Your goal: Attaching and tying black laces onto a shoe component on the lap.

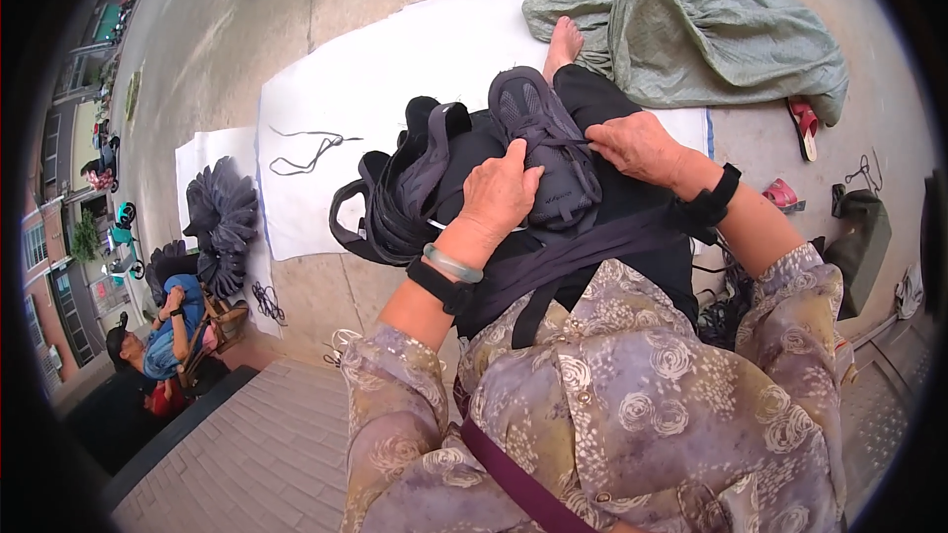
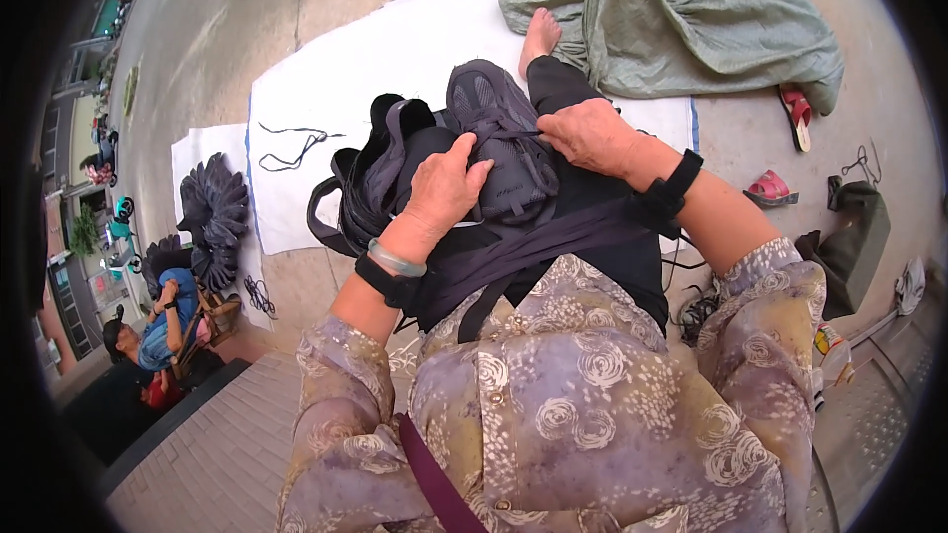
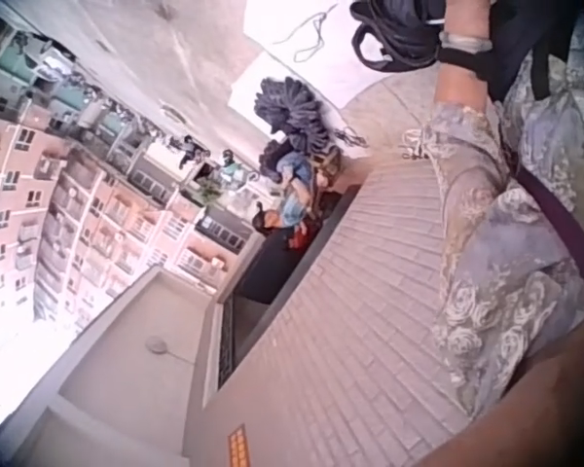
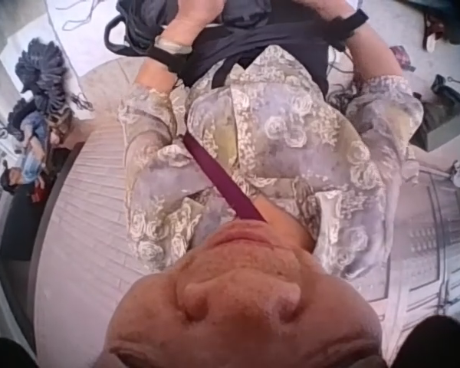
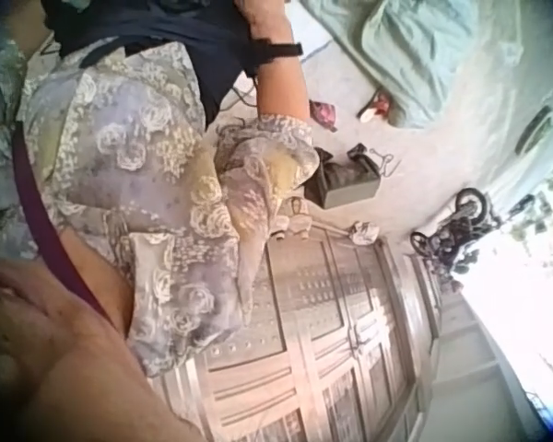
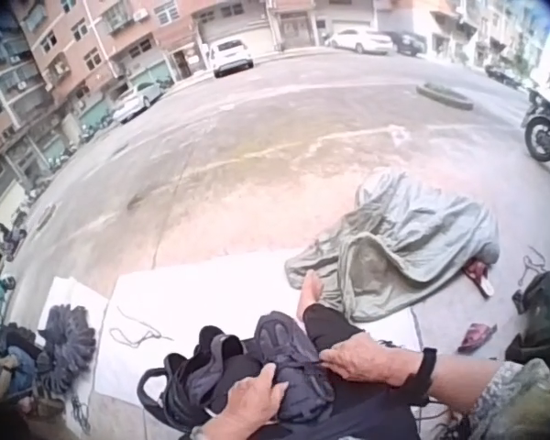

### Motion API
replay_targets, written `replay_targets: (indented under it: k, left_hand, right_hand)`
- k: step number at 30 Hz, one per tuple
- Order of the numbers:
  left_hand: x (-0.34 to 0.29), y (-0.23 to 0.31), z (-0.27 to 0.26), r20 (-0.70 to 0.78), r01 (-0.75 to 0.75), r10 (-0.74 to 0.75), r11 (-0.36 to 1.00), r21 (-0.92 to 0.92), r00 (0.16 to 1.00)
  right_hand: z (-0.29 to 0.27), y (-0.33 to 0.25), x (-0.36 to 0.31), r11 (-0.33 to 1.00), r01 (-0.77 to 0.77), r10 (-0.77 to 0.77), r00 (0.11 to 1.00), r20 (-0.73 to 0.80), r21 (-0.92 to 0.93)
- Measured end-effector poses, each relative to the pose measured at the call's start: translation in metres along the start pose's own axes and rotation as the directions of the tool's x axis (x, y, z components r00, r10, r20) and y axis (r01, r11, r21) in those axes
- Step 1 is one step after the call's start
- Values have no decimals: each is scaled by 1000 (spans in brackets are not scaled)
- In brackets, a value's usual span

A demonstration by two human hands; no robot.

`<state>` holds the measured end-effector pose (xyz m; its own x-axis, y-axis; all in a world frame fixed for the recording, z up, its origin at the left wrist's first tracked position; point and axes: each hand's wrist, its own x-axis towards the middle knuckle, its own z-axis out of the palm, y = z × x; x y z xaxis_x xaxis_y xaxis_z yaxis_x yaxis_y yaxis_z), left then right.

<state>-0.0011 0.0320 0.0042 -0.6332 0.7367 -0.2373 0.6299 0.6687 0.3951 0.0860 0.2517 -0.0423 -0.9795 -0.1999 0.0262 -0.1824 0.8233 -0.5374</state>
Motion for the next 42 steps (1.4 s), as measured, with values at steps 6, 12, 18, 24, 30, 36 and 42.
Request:
replay_targets:
  k: [6, 12, 18, 24, 30, 36, 42]
  left_hand:
    - [-4, 2, 10, 3, 0, 0, 997, -82, 1000]
    - [-12, 4, 21, -78, -40, 30, 990, -134, 997]
    - [-10, -10, 10, -76, -26, 7, 968, -248, 997]
    - [-20, -48, -22, -188, -227, 258, 958, 175, 948]
    - [-53, -100, -43, -200, -174, 271, 901, 398, 942]
    - [-117, -176, -83, -287, 102, 7, 926, 363, 958]
    - [-183, -245, -147, -338, 219, -30, 815, 537, 941]
  right_hand:
    - [-18, 64, -58, 956, -266, 261, 964, -58, -120]
    - [-15, 70, -87, 970, -244, 242, 968, -59, -19]
    - [-18, 49, -55, 501, -402, 477, 867, 142, 767]
    - [-44, 46, -58, 953, -237, 254, 965, -70, 189]
    - [-89, 60, -105, 926, 17, -40, 998, -53, -378]
    - [-147, 122, -189, 792, -73, 31, 996, -79, -606]
    - [-244, 212, -309, 540, -259, 147, 966, -214, -801]
